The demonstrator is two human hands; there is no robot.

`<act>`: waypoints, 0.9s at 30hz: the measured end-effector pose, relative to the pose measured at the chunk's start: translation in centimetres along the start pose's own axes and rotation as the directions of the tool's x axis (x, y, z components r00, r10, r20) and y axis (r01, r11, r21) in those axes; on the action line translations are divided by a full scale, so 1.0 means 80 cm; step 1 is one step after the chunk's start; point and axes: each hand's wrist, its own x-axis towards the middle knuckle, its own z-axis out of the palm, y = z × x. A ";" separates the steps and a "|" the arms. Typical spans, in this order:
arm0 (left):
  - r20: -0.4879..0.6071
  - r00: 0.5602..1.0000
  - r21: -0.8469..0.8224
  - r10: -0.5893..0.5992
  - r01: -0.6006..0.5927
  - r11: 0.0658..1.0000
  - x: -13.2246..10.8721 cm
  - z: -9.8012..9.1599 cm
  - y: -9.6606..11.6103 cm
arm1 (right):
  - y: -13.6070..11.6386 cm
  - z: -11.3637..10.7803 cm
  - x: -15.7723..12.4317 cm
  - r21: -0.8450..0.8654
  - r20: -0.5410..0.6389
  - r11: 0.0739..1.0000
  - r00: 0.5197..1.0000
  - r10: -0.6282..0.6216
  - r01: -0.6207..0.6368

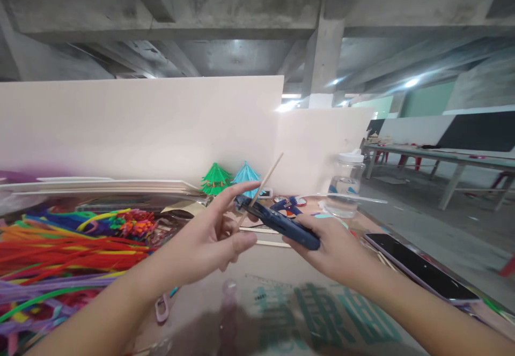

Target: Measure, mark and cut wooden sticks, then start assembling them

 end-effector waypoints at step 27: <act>0.203 0.978 -0.324 -0.051 0.116 0.939 0.006 -0.020 -0.002 | -0.022 0.013 -0.002 0.205 0.249 0.947 0.949 0.192 -0.246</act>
